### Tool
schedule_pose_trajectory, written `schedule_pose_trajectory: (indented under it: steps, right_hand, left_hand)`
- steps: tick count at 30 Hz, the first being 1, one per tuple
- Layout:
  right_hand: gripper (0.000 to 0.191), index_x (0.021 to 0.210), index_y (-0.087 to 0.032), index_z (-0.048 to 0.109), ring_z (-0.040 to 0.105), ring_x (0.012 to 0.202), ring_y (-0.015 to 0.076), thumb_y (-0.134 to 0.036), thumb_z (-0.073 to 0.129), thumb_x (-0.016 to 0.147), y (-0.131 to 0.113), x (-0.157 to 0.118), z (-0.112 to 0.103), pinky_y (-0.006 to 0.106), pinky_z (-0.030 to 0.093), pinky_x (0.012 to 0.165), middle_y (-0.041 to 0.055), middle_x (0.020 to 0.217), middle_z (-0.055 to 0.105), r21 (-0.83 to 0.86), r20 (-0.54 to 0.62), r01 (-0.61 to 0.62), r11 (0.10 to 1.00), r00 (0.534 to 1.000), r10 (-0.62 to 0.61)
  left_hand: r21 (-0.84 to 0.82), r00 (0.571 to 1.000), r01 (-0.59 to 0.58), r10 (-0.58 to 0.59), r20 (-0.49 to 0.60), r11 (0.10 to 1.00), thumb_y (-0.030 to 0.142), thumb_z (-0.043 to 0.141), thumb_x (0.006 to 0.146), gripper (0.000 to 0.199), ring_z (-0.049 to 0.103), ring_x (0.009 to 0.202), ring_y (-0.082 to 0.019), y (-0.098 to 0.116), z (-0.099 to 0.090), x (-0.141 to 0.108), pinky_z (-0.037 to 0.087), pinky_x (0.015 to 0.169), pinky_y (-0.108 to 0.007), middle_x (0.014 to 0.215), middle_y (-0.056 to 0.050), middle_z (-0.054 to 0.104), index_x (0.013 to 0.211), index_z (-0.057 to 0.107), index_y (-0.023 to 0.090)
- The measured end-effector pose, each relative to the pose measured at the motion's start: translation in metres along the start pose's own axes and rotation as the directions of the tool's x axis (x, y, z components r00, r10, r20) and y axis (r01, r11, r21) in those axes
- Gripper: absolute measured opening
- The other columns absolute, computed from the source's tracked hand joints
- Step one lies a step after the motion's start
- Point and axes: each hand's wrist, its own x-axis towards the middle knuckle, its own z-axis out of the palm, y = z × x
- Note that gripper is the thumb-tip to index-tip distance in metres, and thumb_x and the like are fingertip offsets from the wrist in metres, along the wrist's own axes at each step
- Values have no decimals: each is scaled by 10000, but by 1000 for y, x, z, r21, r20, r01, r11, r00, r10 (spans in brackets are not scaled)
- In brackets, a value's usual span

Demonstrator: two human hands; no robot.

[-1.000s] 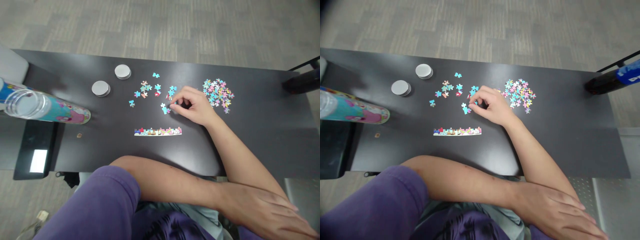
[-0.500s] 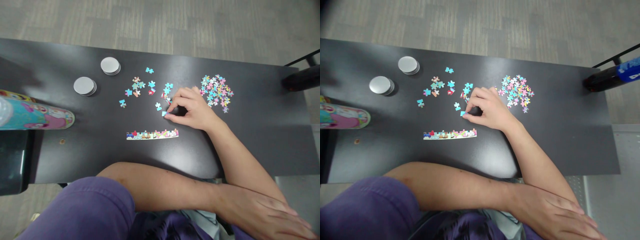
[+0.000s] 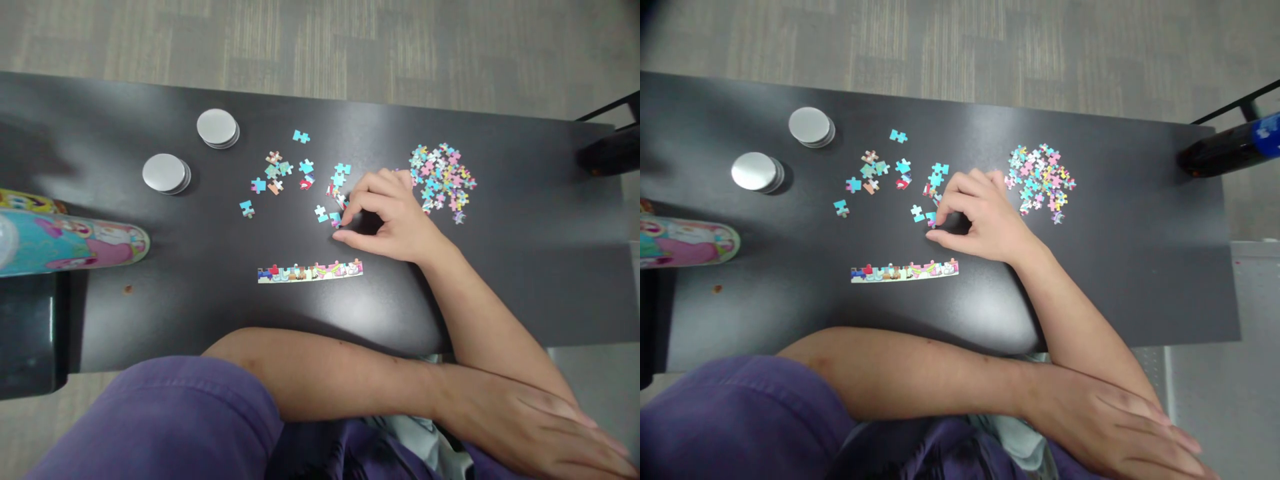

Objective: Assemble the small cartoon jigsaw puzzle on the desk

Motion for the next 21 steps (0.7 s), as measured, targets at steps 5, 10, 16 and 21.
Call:
schedule_pose_trajectory:
  steps: [5, 10, 16, 21]
  right_hand:
    - [226, 1324, -375, 938, 719, 1144, 357, -547, 942, 1178, 6, -3, -4, 577, 467, 1098, 62, 1235, 809, -20, -6, 36, 999, 999, -36]
    - [198, 1304, -379, 941, 713, 1143, 374, -534, 949, 1182, 7, -3, 0, 584, 482, 1081, 77, 1226, 803, -99, -10, 20, 995, 1000, -21]
    - [226, 1303, -369, 956, 730, 1131, 381, -567, 894, 1213, 7, 0, -1, 601, 497, 1090, 90, 1206, 816, -69, -74, -15, 997, 997, 10]
    - [225, 1394, -416, 964, 738, 1126, 395, -521, 829, 1248, 16, -1, -6, 633, 510, 1110, 94, 1196, 812, -92, -90, -53, 994, 995, 45]
  left_hand:
    - [-302, 932, 349, -361, 16, 887, 966, 906, 360, 1467, 564, 1824, -439, 8, 4, -3, 481, 538, -633, 1828, -2, 680, 1786, 650, 742]
    - [-579, 654, 729, -623, 429, 366, 961, 935, 428, 1385, 687, 1706, -497, 33, -22, -22, 510, 539, -592, 1748, -50, 734, 1769, 679, 731]
    - [-282, 91, 930, -596, 798, -237, 894, 913, 560, 1501, 786, 1588, -400, 44, -52, -26, 563, 571, -485, 1615, -264, 779, 1965, 517, 543]
    - [-246, 37, 935, -622, 782, -254, 940, 829, 656, 1575, 890, 1381, -405, 48, -52, -24, 532, 544, -480, 1783, -309, 700, 2057, 330, 422]
